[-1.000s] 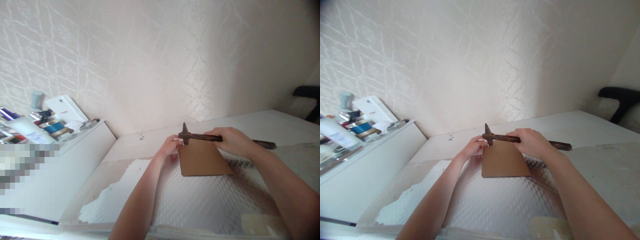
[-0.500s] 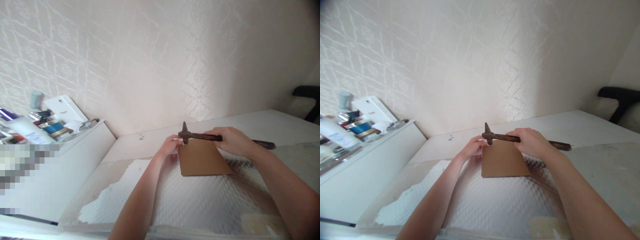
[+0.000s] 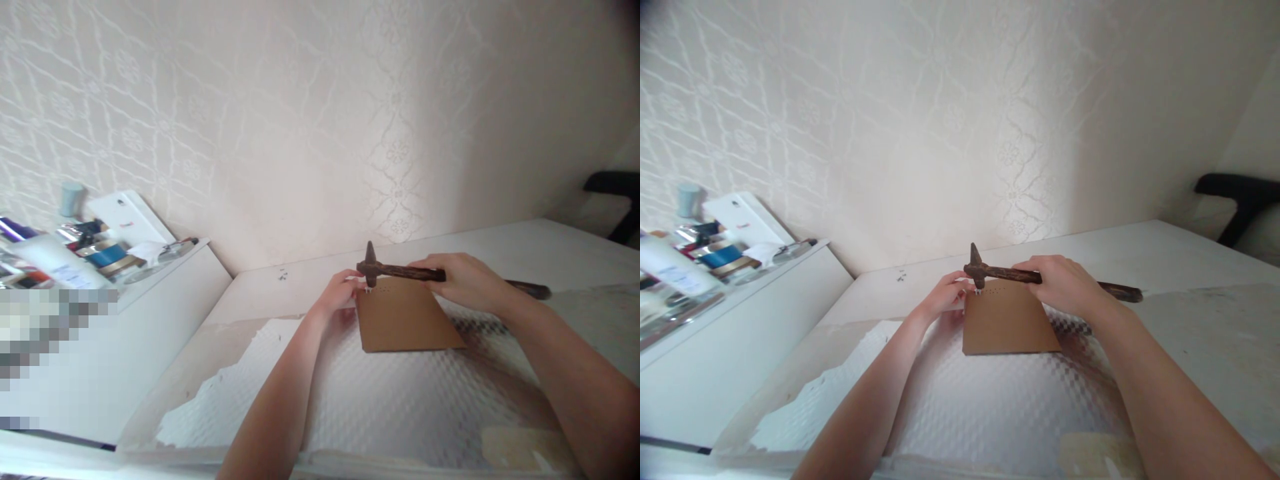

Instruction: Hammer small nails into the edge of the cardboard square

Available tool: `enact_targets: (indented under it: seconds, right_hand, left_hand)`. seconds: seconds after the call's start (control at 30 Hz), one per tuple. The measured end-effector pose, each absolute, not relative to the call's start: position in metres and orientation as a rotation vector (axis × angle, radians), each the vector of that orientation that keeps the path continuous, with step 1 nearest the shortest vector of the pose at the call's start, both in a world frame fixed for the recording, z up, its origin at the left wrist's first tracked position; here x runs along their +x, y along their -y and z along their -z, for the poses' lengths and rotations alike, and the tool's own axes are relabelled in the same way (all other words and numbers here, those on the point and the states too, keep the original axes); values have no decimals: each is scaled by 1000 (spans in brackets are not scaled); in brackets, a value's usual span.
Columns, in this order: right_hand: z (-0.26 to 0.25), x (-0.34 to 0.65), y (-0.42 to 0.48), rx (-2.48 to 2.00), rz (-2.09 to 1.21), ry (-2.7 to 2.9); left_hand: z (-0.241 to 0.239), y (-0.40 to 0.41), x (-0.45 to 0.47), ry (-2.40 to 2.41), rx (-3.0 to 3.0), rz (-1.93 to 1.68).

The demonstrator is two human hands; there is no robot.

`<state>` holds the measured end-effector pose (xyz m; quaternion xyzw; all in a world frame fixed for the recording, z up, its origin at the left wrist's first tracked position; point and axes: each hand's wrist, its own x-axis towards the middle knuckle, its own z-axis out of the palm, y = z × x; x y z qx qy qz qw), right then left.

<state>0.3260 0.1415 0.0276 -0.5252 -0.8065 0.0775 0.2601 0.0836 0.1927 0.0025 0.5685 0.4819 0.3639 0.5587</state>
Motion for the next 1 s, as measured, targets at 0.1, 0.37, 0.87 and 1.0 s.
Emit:
enact_targets:
  seconds: [0.1, 0.37, 0.87, 1.0]
  right_hand:
    - [-26, 325, -143, -1477, -151, 2082]
    - [-16, 334, -149, -1814, -8, 1693]
    - [-12, 354, -150, -2159, -184, 1314]
    - [-10, 356, -151, -2195, -191, 1268]
  left_hand:
    - [-3, -192, 83, -1174, 1378, -834]
    - [-6, -186, 84, -1248, 1605, -807]
    - [-1, -186, 85, -1267, 1875, -803]
    - [-1, -186, 85, -1271, 1872, -797]
